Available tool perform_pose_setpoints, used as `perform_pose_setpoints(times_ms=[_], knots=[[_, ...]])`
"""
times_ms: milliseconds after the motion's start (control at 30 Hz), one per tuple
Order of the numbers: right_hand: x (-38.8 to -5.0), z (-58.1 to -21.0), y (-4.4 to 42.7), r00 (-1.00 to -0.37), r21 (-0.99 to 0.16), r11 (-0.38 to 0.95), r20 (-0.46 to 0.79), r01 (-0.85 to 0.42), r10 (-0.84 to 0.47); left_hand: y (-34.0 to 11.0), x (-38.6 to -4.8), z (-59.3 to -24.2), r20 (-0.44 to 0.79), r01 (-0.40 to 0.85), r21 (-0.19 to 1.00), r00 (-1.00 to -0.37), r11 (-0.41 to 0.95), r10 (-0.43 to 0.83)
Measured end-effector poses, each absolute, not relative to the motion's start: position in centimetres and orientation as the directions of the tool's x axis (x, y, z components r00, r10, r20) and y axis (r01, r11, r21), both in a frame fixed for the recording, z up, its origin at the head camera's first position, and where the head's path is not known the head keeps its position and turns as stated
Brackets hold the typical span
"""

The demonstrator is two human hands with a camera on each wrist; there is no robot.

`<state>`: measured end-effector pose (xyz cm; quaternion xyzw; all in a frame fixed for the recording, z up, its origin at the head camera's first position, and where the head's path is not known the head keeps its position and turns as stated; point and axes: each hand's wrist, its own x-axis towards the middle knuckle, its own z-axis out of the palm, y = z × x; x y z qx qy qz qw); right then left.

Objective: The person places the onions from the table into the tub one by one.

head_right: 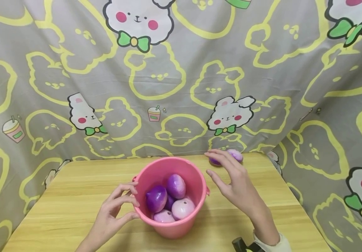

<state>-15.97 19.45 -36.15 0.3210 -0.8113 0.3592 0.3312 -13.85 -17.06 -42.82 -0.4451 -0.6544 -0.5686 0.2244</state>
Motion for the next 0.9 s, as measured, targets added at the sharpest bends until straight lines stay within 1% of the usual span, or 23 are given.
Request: perform_pose_setpoints(times_ms=[133,400,500,700,900], knots=[[-16.8,-36.5,20.2,-0.579,-0.375,0.535,0.763,-0.757,-0.285,-17.2,-14.0,-43.3,0.802,0.84,0.541,-0.499,-0.046,0.329],[-18.1,-36.6,21.3,-0.575,-0.348,0.554,0.757,-0.756,-0.31,-17.3,-14.5,-44.0,0.809,0.847,0.529,-0.484,-0.055,0.334],[-18.5,-36.8,21.7,-0.591,-0.346,0.573,0.741,-0.743,-0.318,-17.4,-14.5,-44.1,0.808,0.847,0.529,-0.484,-0.054,0.335],[-19.4,-37.4,22.3,-0.643,-0.359,0.624,0.699,-0.694,-0.313,-17.4,-14.6,-44.2,0.812,0.85,0.524,-0.479,-0.055,0.332],[-20.4,-37.9,22.3,-0.64,-0.345,0.635,0.7,-0.692,-0.318,-17.3,-14.5,-43.9,0.812,0.849,0.525,-0.482,-0.053,0.328]])
